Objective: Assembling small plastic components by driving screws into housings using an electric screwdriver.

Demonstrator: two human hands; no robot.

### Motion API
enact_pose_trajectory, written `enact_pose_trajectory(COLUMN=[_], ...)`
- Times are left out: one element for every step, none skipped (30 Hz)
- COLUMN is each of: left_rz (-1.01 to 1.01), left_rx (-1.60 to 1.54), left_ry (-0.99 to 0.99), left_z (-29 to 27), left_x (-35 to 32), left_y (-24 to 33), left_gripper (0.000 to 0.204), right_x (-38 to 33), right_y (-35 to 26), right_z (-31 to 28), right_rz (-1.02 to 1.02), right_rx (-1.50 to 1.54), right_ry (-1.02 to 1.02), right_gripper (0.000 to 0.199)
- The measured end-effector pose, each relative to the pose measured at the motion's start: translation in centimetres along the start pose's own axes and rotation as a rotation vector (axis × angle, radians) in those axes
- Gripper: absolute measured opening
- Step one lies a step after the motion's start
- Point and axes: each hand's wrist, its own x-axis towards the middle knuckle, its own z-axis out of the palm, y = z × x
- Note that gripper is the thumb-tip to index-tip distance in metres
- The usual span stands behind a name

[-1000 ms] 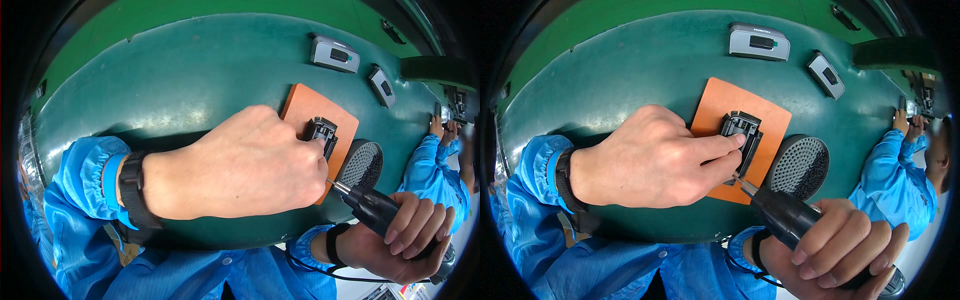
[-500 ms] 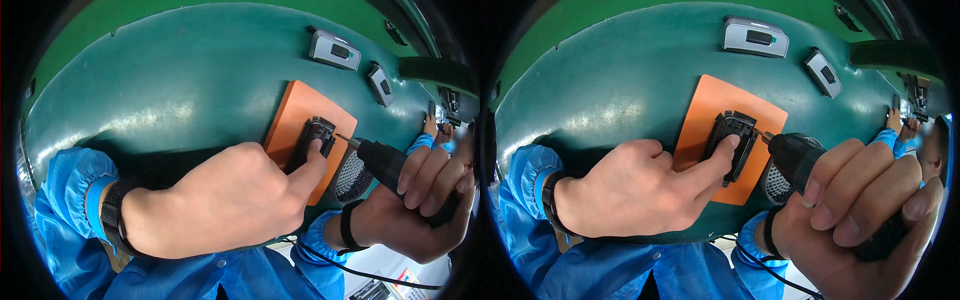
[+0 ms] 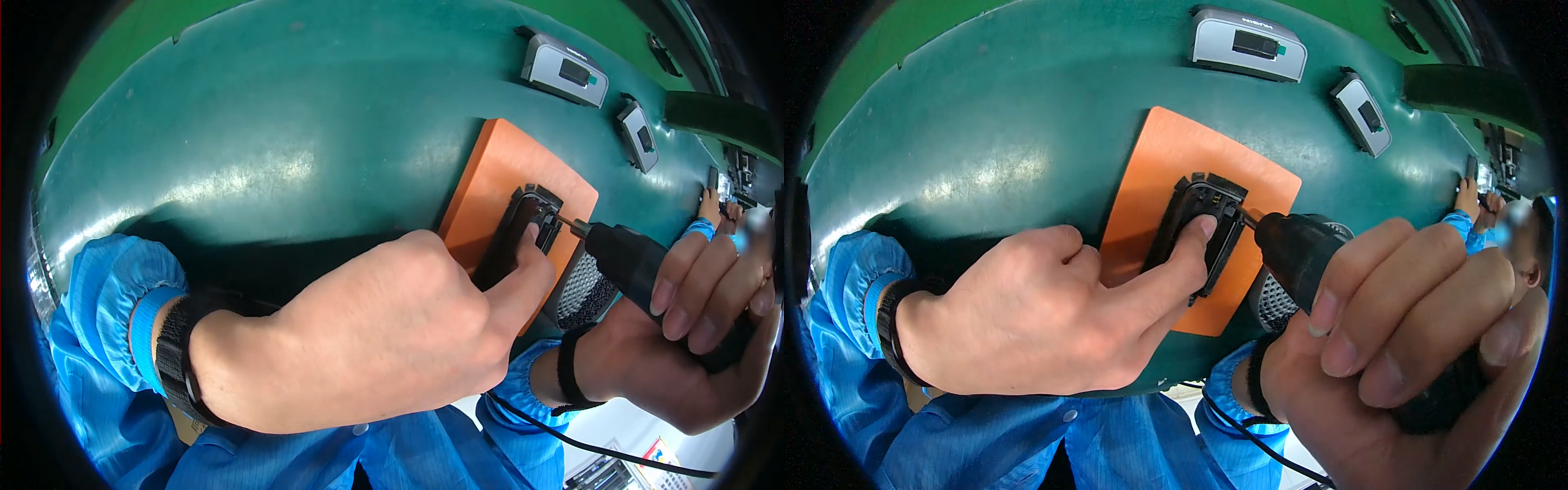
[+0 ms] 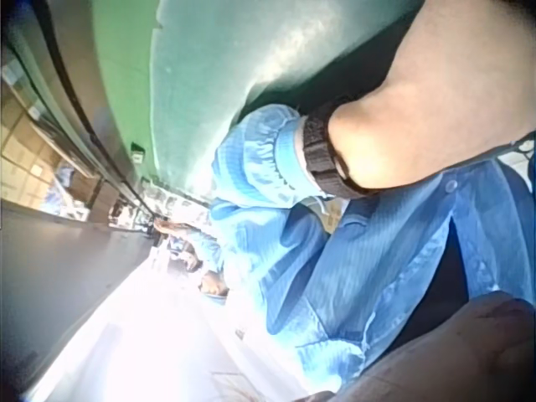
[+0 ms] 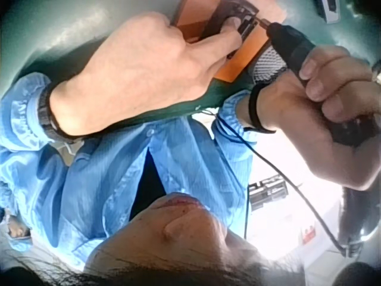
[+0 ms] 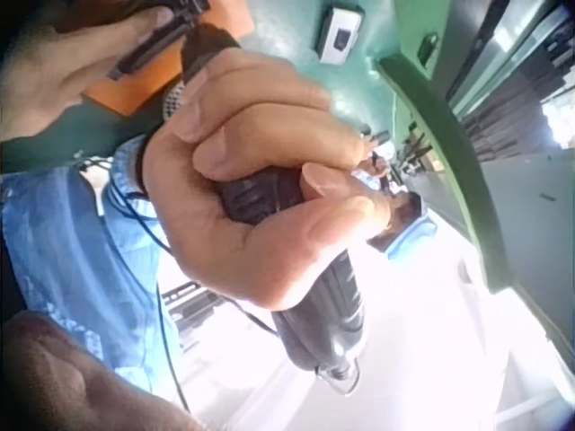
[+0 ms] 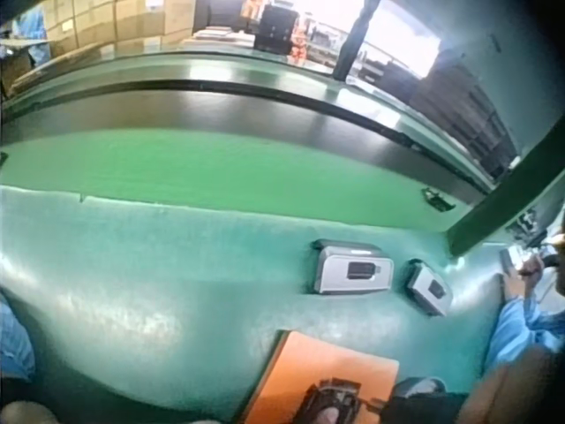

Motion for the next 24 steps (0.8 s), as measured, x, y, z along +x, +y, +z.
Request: enact_pose_trajectory(left_rz=[-0.002,-0.004,-0.006,-0.007,0.003,0.013,0.011,0.011,0.011,0.009,0.01,0.011,0.009,0.013,0.017,0.015,0.017,0.018,0.018,0.023,0.029,0.028,0.032,0.036], left_rx=[0.001,0.007,0.014,0.013,0.007,0.002,0.001,0.006,0.011,0.011,0.021,0.03,0.031,0.036,0.041,0.04,0.042,0.043,0.044,0.048,0.052,0.054,0.052,0.05], left_ry=[-0.002,0.009,0.019,0.018,0.006,-0.007,-0.009,0.0,0.009,0.008,0.014,0.019,0.018,0.03,0.042,0.041,0.03,0.019,0.019,0.019,0.019,0.018,0.01,0.0], left_z=[0.02,0.09,0.12,0.06,-0.02,-0.08,-0.05,-0.01,0.02,0.06,0.09,0.12,0.22,0.34,0.43,0.35,0.23,0.15,0.19,0.24,0.27,0.28,0.29,0.31], left_x=[-0.05,-0.09,-0.14,-0.12,-0.12,-0.09,-0.12,-0.12,-0.14,-0.16,-0.18,-0.19,-0.21,-0.23,-0.25,-0.27,-0.27,-0.28,-0.29,-0.29,-0.3,-0.36,-0.42,-0.5], left_y=[0.06,0.13,0.18,0.14,0.1,0.05,0.06,0.07,0.08,0.06,0.02,-0.02,-0.03,-0.05,-0.05,-0.03,-0.01,0.02,0.03,0.05,0.08,0.11,0.14,0.19], left_gripper=[0.013,0.013,0.012,0.012,0.012,0.013,0.013,0.013,0.013,0.013,0.013,0.013,0.013,0.013,0.013,0.013,0.014,0.014,0.014,0.014,0.014,0.014,0.014,0.014], right_x=[0.06,0.05,0.03,0.02,-0.07,-0.12,-0.22,-0.26,-0.26,-0.27,-0.27,-0.28,-0.37,-0.43,-0.49,-0.59,-0.61,-0.77,-0.79,-0.78,-0.76,-0.7,-0.71,-0.64], right_y=[0.02,0.01,-0.01,0.05,0.0,0.01,-0.08,-0.09,-0.18,-0.15,-0.19,-0.25,-0.29,-0.28,-0.35,-0.46,-0.58,-0.82,-0.72,-0.52,-0.34,-0.04,0.02,0.13], right_z=[-0.07,-0.02,-0.06,0.03,0.09,0.18,0.26,0.29,0.36,0.38,0.41,0.39,0.36,0.32,0.24,0.21,0.24,0.17,0.34,0.65,0.83,0.91,0.93,0.86], right_rz=[-0.003,-0.006,-0.015,-0.007,0.0,0.009,0.017,0.022,0.026,0.034,0.039,0.045,0.051,0.058,0.061,0.073,0.081,0.108,0.108,0.082,0.056,0.048,0.049,0.049], right_rx=[-0.007,-0.009,-0.021,-0.014,-0.012,-0.009,-0.004,-0.005,-0.005,0.001,0.002,0.007,0.014,0.019,0.025,0.029,0.033,0.036,0.037,0.045,0.054,0.051,0.047,0.037], right_ry=[-0.001,-0.004,-0.012,-0.01,-0.012,-0.014,-0.018,-0.016,-0.019,-0.02,-0.026,-0.03,-0.031,-0.035,-0.038,-0.043,-0.048,-0.055,-0.056,-0.05,-0.043,-0.038,-0.041,-0.043], right_gripper=[0.015,0.015,0.015,0.015,0.015,0.015,0.016,0.016,0.016,0.016,0.017,0.017,0.017,0.017,0.018,0.018,0.018,0.018,0.018,0.017,0.017,0.017,0.017,0.017])
